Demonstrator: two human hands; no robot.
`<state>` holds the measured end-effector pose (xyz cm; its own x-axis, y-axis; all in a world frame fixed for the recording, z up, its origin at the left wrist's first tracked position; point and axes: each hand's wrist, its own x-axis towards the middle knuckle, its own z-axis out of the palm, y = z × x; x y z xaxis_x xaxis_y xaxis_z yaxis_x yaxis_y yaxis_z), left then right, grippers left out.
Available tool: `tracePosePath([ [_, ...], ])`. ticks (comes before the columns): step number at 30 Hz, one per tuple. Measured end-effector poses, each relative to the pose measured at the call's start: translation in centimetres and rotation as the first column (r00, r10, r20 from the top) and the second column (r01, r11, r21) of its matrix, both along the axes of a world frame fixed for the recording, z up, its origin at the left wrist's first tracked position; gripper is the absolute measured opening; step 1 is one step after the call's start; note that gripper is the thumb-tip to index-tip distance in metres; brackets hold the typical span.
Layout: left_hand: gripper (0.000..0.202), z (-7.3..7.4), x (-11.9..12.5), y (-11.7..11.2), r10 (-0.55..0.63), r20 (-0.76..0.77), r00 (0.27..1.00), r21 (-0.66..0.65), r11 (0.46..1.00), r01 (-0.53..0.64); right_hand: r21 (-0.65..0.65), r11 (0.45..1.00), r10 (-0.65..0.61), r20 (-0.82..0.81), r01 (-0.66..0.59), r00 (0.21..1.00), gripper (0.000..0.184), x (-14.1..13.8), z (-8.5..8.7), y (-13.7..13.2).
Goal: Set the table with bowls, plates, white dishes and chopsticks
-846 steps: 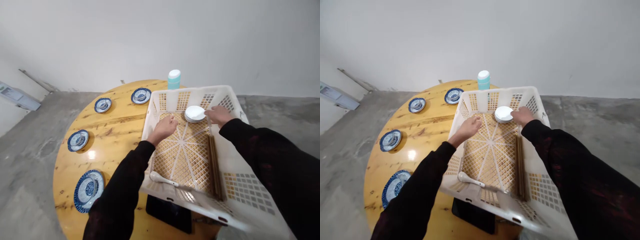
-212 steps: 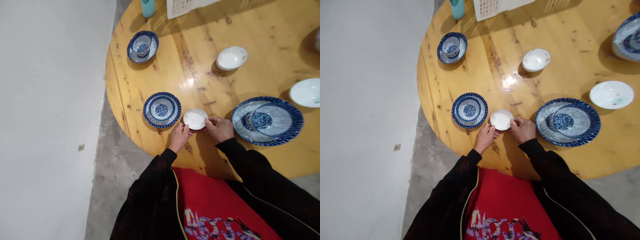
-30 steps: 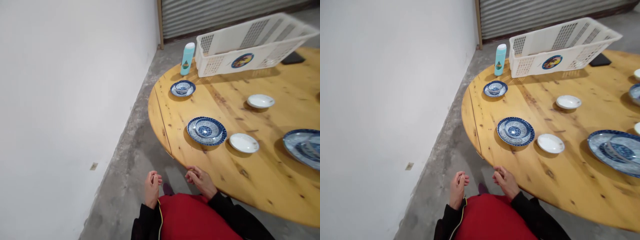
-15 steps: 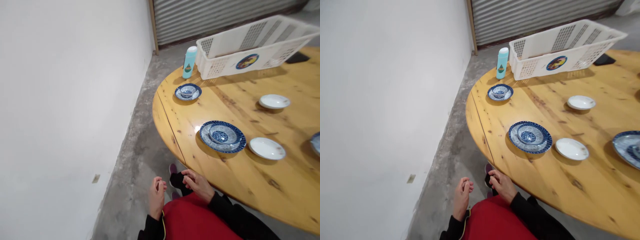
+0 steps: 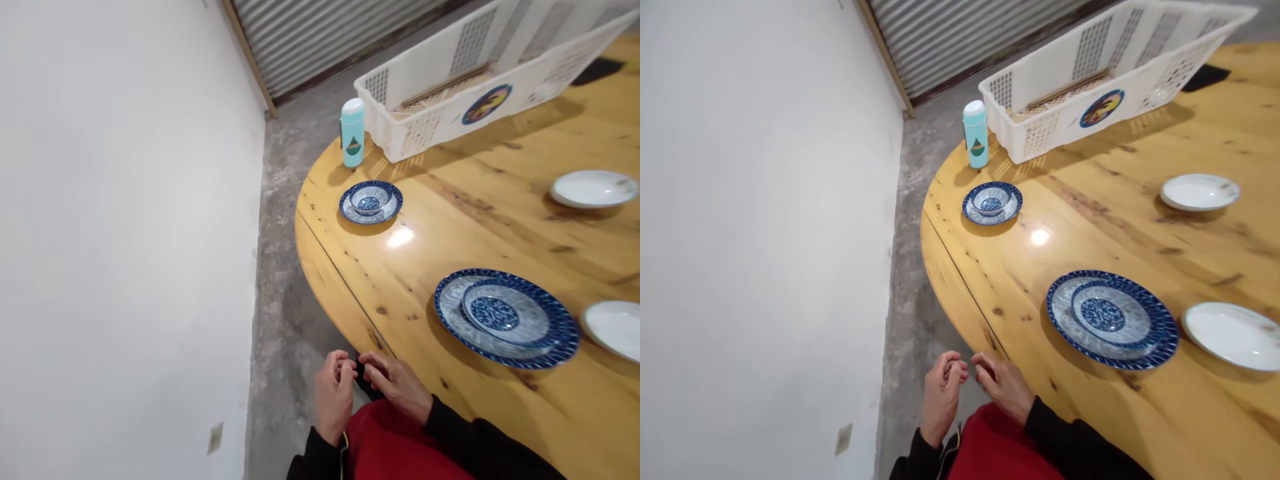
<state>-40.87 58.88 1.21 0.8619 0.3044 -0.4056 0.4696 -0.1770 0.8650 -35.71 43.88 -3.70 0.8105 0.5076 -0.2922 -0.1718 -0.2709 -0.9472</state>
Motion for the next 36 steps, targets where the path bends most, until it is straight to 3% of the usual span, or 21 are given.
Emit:
tracePosePath([
  [7,0.024,-0.2,7.2,1.0,-0.214,-0.006,0.977,-0.037,0.976,0.214,-0.041,0.976,-0.214,0.021,0.215,0.977,0.042,4.4,-1.0,2.0],
  [15,0.02,0.2,12.5,0.6,-0.398,-0.036,0.917,-0.042,0.917,0.396,-0.095,0.885,-0.453,0.043,0.455,0.89,0.045,6.1,-0.2,-0.1],
  [20,0.021,0.3,16.4,-0.3,-0.534,-0.027,0.845,-0.046,0.845,0.532,-0.103,0.775,-0.625,0.024,0.624,0.78,0.045,6.7,0.7,-0.6],
  [23,0.019,-0.3,18.5,-0.7,-0.629,-0.031,0.777,-0.071,0.777,0.626,-0.115,0.694,-0.714,0.011,0.71,0.7,0.043,6.8,0.7,-0.1],
  [26,0.02,-1.1,20.4,-0.5,-0.708,-0.023,0.706,-0.079,0.705,0.705,-0.14,0.647,-0.759,-0.014,0.75,0.651,0.043,7.1,0.2,0.8],
  [31,0.021,-1.8,24.5,1.7,-0.78,-0.022,0.625,-0.08,0.624,0.777,-0.173,0.534,-0.845,-0.064,0.828,0.531,0.045,9.5,0.3,3.4],
  [36,0.025,-2.1,29.7,5.1,-0.798,-0.027,0.602,-0.169,0.597,0.784,-0.127,0.391,-0.92,-0.095,0.912,0.381,0.049,14.0,1.6,5.1],
])
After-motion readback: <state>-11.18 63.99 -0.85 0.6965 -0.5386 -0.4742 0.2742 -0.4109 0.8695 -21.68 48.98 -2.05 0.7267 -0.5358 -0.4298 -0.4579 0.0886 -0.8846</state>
